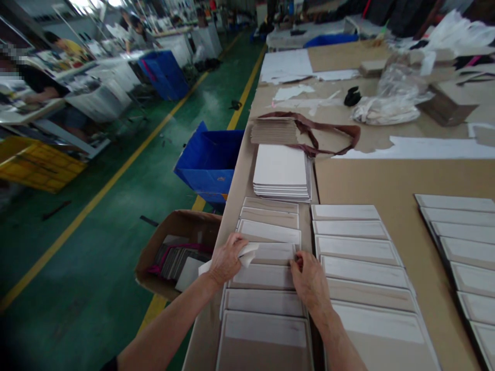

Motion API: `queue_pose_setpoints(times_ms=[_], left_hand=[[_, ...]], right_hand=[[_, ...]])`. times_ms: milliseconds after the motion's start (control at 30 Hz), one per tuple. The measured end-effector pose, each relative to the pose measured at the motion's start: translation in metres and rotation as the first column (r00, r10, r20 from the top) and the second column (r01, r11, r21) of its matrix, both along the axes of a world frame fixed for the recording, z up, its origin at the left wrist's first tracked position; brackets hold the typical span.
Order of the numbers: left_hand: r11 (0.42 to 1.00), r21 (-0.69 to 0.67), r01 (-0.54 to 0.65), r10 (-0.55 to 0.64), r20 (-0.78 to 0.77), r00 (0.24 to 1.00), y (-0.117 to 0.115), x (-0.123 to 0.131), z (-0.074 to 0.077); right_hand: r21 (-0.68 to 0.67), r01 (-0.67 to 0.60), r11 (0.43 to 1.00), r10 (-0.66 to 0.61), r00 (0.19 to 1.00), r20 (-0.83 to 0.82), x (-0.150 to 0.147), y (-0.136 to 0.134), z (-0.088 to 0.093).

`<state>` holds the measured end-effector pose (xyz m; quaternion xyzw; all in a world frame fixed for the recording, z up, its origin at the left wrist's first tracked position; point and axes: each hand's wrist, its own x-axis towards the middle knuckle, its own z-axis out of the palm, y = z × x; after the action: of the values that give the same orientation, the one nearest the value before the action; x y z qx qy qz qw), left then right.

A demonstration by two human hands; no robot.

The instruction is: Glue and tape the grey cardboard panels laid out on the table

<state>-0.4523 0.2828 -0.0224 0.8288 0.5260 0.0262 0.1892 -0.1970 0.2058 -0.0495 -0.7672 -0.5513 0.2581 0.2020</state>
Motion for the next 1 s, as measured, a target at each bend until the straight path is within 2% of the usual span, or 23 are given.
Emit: queue_pose_setpoints(times_ms=[200, 333, 467, 567, 633, 700, 867, 1000], left_hand=[[0.999, -0.011, 0.044, -0.043, 0.063, 0.997, 0.001, -0.004, -0.002], [0.997, -0.046, 0.058, -0.052, 0.113, 0.992, 0.006, -0.007, 0.0], [0.995, -0.01, -0.102, 0.102, 0.145, 0.984, 0.008, -0.005, -0.001], [0.968, 0.031, -0.25, 0.244, 0.133, 0.961, 0.004, -0.003, -0.007], [0.947, 0.069, -0.314, 0.3, 0.161, 0.94, 0.0, -0.002, -0.014], [0.93, 0.108, -0.35, 0.322, 0.215, 0.922, -0.003, -0.002, -0.022], [0.903, 0.133, -0.409, 0.362, 0.277, 0.89, -0.008, -0.003, -0.034], [0.898, 0.122, -0.423, 0.376, 0.289, 0.881, -0.01, -0.002, -0.033]], right_hand=[[-0.045, -0.09, 0.995, 0.092, 0.995, 0.046, 0.007, 0.0, 0.002], [0.033, -0.16, 0.987, 0.153, 0.977, 0.146, 0.01, 0.006, 0.011], [0.191, -0.198, 0.961, 0.163, 0.969, 0.183, -0.007, 0.026, 0.027], [0.259, -0.376, 0.89, 0.324, 0.92, 0.222, -0.036, 0.047, 0.034], [0.282, -0.493, 0.823, 0.429, 0.865, 0.26, -0.057, 0.06, 0.03], [0.277, -0.561, 0.78, 0.479, 0.82, 0.312, -0.072, 0.069, 0.02], [0.226, -0.643, 0.732, 0.529, 0.745, 0.406, -0.082, 0.076, -0.008], [0.202, -0.676, 0.709, 0.545, 0.707, 0.452, -0.08, 0.074, -0.013]])
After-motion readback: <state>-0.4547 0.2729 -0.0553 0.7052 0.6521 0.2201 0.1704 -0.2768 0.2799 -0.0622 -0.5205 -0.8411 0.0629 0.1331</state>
